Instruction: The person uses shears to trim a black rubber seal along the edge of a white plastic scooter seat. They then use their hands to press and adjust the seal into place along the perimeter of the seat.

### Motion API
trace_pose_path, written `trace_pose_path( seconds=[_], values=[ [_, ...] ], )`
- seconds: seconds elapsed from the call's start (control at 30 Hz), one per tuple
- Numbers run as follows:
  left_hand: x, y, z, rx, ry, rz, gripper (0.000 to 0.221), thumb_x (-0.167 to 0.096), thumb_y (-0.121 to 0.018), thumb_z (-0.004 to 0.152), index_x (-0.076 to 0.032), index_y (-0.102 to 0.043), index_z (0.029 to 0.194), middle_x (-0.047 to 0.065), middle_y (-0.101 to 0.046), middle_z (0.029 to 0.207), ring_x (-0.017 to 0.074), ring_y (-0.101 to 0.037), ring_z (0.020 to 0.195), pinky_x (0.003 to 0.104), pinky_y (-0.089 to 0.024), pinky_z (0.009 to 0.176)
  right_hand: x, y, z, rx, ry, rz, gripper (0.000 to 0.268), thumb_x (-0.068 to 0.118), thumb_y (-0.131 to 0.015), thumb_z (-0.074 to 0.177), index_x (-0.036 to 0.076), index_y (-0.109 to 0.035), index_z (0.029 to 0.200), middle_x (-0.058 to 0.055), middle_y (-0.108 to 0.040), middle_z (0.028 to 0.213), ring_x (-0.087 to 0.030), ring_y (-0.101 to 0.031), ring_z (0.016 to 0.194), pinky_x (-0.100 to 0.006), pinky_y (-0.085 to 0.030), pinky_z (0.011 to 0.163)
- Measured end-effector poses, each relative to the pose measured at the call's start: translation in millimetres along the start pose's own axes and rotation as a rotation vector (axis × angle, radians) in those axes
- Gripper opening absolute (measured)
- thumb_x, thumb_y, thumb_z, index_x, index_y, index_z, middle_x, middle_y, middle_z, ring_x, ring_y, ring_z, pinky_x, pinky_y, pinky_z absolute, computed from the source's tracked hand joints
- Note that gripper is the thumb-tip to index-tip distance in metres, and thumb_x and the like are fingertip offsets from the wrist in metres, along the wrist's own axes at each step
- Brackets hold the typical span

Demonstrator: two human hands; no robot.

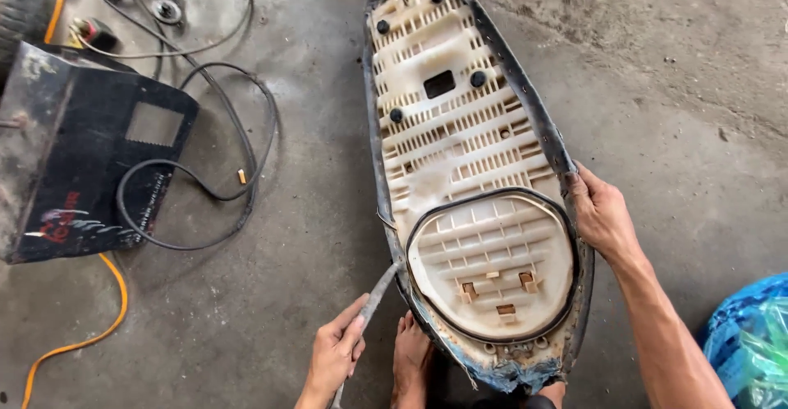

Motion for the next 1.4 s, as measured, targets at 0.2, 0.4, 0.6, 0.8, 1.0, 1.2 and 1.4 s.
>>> trace_pose_path(
  seconds=[0.2,0.4,0.6,0.8,1.0,1.2,1.4],
  values=[
    [-19.3,10.3,-10.0,-0.069,-0.045,0.326,0.049,-0.029,-0.048,0.102,-0.028,-0.064,0.148,-0.001,-0.049,0.054,0.0102,-0.045,0.053,0.028,-0.044,0.06,23.3,-11.4,2.5,0.066,0.032,-0.14,0.049,0.036,-0.044,0.11,0.013,-0.062,0.149,-0.007,-0.064,0.094,-0.022,-0.057,0.084,-0.038,-0.044,0.072],
    [-9.6,17.1,-21.5,-0.027,0.071,0.445,0.05,-0.03,-0.046,0.102,-0.032,-0.062,0.149,-0.003,-0.051,0.056,0.0091,-0.047,0.054,0.026,-0.044,0.064,55.5,-17.4,-10.8,0.123,-0.004,-0.276,0.052,0.037,-0.043,0.11,0.018,-0.057,0.156,-0.013,-0.064,0.082,-0.029,-0.058,0.071,-0.045,-0.044,0.064],
    [18.3,16.1,-9.2,-0.045,0.072,0.382,0.049,-0.033,-0.048,0.1,-0.03,-0.064,0.146,-0.002,-0.056,0.057,0.0099,-0.055,0.056,0.027,-0.05,0.067,76.1,-31.5,-26.8,0.101,0.119,-0.328,0.05,0.033,-0.044,0.111,0.016,-0.057,0.156,-0.012,-0.05,0.063,-0.027,-0.046,0.052,-0.047,-0.036,0.053],
    [88.8,3.3,11.4,-0.063,0.178,-0.271,0.046,-0.018,-0.059,0.102,-0.018,-0.067,0.147,0.001,-0.036,0.052,0.0106,-0.031,0.042,0.027,-0.025,0.03,72.5,-32.8,-34.8,0.041,0.144,-0.311,0.05,0.033,-0.042,0.111,0.015,-0.058,0.155,-0.02,-0.064,0.071,-0.031,-0.057,0.054,-0.047,-0.04,0.053],
    [50.9,10.3,-13.7,-0.134,0.007,0.22,0.047,-0.027,-0.052,0.1,-0.03,-0.065,0.145,0.003,-0.062,0.068,0.0136,-0.046,0.056,0.027,-0.042,0.06,89.2,-33.8,-47.4,0.072,0.074,-0.306,0.053,0.036,-0.041,0.11,0.017,-0.054,0.158,-0.022,-0.07,0.075,-0.029,-0.056,0.052,-0.046,-0.043,0.052],
    [36.3,32.4,-21.2,-0.093,0.065,0.218,0.048,-0.029,-0.049,0.102,-0.031,-0.064,0.147,0.0,-0.05,0.056,0.0105,-0.045,0.053,0.03,-0.041,0.058,57.5,-43.7,-45.9,0.068,0.04,-0.264,0.053,0.037,-0.041,0.111,0.014,-0.057,0.156,-0.014,-0.061,0.072,-0.026,-0.049,0.057,-0.043,-0.038,0.051],
    [19.4,43.2,-16.6,0.034,0.137,0.172,0.049,-0.029,-0.049,0.104,-0.028,-0.061,0.151,0.0,-0.045,0.055,0.0107,-0.04,0.049,0.028,-0.04,0.052,59.0,-41.9,-17.9,0.075,-0.086,-0.154,0.067,0.062,-0.023,0.109,0.003,-0.053,0.114,-0.017,-0.051,0.109,-0.029,-0.044,0.098,-0.045,-0.036,0.079]
  ],
)
Point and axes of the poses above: each hand's wrist, its own z-axis towards the middle knuckle, its own y-axis out of the back of the hand, x = y × z, the point moved 7 cm from there along z, towards the middle knuckle
